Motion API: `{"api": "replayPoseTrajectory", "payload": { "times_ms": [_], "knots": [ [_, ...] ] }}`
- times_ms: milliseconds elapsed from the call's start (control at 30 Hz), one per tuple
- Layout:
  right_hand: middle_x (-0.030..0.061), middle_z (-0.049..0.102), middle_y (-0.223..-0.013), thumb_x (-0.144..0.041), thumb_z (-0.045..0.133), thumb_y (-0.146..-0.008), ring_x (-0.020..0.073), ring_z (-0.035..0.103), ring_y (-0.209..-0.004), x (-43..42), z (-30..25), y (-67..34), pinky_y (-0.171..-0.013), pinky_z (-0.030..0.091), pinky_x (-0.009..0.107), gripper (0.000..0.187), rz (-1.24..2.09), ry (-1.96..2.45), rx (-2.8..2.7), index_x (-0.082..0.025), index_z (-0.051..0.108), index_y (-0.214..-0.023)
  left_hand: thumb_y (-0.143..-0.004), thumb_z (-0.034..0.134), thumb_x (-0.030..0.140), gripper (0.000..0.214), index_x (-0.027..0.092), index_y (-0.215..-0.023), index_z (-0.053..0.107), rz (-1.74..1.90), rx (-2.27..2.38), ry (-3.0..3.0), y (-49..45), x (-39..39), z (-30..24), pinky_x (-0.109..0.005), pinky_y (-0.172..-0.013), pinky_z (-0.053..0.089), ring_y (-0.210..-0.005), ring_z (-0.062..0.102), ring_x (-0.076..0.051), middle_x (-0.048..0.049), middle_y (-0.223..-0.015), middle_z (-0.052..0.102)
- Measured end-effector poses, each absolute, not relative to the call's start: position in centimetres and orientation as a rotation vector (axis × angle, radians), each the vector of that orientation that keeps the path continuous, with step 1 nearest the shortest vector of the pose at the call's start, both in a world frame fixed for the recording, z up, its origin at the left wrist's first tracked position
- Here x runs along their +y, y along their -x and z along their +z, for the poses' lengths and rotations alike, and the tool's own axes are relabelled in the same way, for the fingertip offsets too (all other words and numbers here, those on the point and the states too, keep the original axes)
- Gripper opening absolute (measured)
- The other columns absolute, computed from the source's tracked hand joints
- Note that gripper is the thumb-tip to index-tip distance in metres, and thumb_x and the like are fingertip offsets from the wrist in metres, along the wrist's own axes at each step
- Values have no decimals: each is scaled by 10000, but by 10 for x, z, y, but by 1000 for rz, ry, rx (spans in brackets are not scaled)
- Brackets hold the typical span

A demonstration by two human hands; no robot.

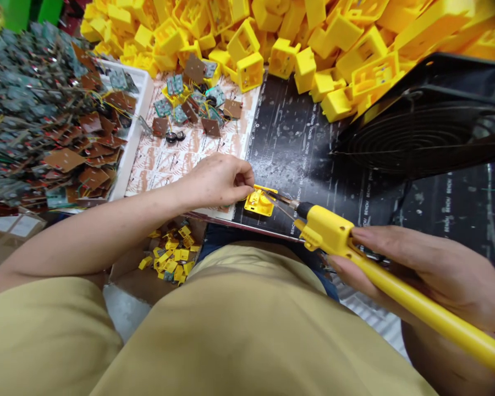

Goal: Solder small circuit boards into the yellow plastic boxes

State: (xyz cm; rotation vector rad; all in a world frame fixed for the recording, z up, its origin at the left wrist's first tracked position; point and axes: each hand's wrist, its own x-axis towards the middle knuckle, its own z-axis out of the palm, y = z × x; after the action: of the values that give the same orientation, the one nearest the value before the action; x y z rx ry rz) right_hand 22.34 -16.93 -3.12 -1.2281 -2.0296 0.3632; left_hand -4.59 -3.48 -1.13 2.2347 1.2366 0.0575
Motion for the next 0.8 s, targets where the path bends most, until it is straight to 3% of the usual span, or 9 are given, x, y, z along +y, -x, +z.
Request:
{"api": "replayPoseTrajectory", "payload": {
  "times_ms": [133, 300, 433, 600, 700, 800],
  "knots": [
    [19, 731, -794, -212, 681, -941, 97, 725, -769, -162, -24, -219, -758, 617, 189, 51, 362, 1046, -2170, -195, 633, -940, -772, 669, 187, 121, 183, -817, 781, -32, 1277, -2249, 42, -34, -9, -264, -680, 469, -607, 633, -133, 12, -662, 725],
    [23, 723, -772, -266, 652, -969, 96, 711, -697, -150, -18, -212, -697, 614, 181, 143, 220, 1004, -2273, -193, 622, -850, -763, 648, 193, 125, 194, -785, 771, 4, 1244, -2293, 43, -33, -10, -259, -670, 466, -579, 610, -128, 27, -597, 683],
    [2, 734, -784, -195, 750, -886, 106, 708, -673, -146, -13, -211, -653, 613, 190, 149, 114, 834, -2274, -207, 604, -913, -735, 650, 176, 114, 201, -760, 758, 10, 1224, -2314, 41, -32, -10, -262, -680, 466, -577, 601, -122, 29, -598, 684],
    [15, 741, -848, -174, 801, -834, 116, 710, -700, -148, -7, -234, -629, 607, 204, 249, 112, 925, -2329, -218, 619, -998, -730, 654, 178, 127, 204, -768, 772, -83, 1264, -2337, 37, -31, -8, -278, -698, 471, -621, 624, -146, 14, -628, 685],
    [8, 732, -801, -264, 741, -901, 106, 674, -578, -148, -10, -245, -452, 530, 186, 130, 111, 927, -2344, -228, 639, -971, -737, 656, 187, 124, 209, -772, 773, -82, 1257, -2333, 38, -30, -8, -279, -719, 477, -641, 633, -147, 13, -645, 686],
    [-13, 742, -837, -275, 729, -903, 127, 687, -580, -148, -18, -252, -443, 549, 208, 146, 250, 1075, -2287, -291, 645, -1020, -728, 650, 181, 121, 212, -758, 763, -56, 1238, -2334, 40, -29, -8, -276, -728, 477, -645, 634, -143, 18, -635, 681]
  ]
}}
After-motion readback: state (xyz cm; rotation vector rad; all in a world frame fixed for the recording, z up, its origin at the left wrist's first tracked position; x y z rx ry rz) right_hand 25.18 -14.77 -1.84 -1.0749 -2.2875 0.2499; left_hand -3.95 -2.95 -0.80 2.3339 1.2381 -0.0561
